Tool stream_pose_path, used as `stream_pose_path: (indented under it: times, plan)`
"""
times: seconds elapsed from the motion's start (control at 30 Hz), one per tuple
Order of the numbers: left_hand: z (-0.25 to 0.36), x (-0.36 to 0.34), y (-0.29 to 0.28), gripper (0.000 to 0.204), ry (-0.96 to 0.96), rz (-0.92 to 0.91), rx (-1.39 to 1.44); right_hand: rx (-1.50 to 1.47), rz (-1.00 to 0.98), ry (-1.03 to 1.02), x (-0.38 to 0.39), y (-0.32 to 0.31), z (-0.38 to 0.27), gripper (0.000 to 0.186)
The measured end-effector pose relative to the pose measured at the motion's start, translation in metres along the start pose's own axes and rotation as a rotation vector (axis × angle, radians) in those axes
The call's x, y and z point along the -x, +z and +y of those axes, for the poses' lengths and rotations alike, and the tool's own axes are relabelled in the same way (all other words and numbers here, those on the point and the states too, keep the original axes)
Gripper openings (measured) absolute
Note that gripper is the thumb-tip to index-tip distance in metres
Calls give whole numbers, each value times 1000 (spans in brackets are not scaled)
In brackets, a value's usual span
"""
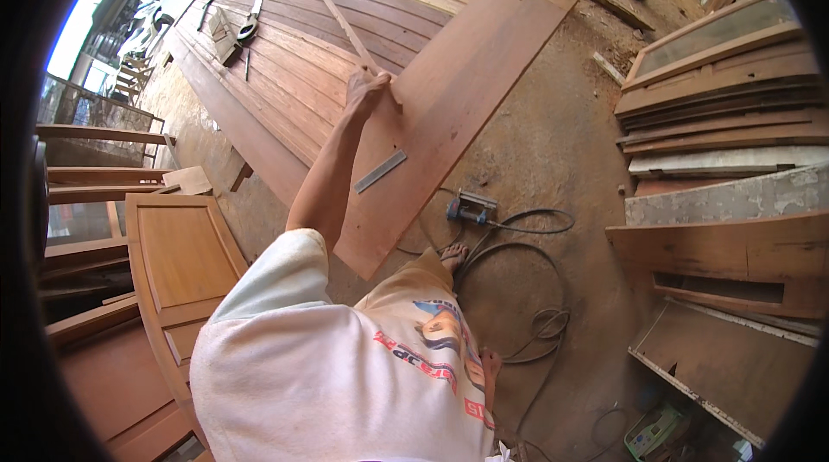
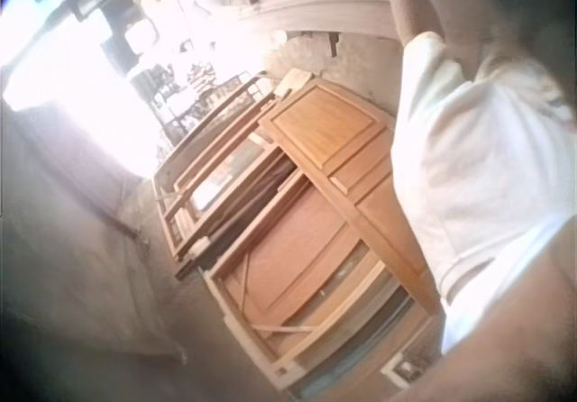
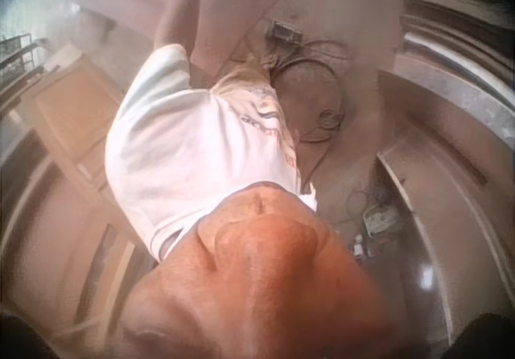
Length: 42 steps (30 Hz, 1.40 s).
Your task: The person fits a long wooden trim piece into a groove on a large wooden door panel by hand, marks the piece with a pencil, and saws off the excess length with a hand saw.
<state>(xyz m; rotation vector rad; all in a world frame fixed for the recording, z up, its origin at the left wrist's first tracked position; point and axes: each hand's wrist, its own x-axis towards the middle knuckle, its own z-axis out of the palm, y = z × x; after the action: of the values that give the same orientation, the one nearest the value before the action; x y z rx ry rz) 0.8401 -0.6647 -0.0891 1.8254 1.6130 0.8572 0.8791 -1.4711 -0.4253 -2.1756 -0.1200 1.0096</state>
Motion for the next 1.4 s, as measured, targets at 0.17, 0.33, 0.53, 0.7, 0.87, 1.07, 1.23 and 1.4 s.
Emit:
stream_pose_path:
  times: [0.17, 0.33, 0.53, 0.7, 0.87, 1.07, 1.23, 1.4]
  plan:
    - [-29, -7, -14, 24, -417, 81, 835, 93, 55, 49, -16, -34, -99, 30]
    - [3, 39, -32, 17, -306, 219, 929, -109, 87, 82, -42, -73, -188, 28]
    - [51, 210, -22, 29, -237, 207, 813, -33, 62, -478, -65, -85, -362, 38]
    - [66, 343, -24, 26, -136, 147, 739, -118, -239, -794, -5, -65, -528, 44]
    - [44, 424, -38, 20, 137, 149, 467, -295, -569, -828, 35, -43, -583, 57]
    - [31, 500, -97, 23, 339, -85, 258, -509, -553, -845, 27, -50, -617, 77]
    - [0, 548, -123, 27, 474, -186, 123, -900, -540, -699, 51, -56, -632, 46]
    - [-29, 562, -140, 37, 435, -254, 20, -959, -633, -666, 32, -50, -584, 27]
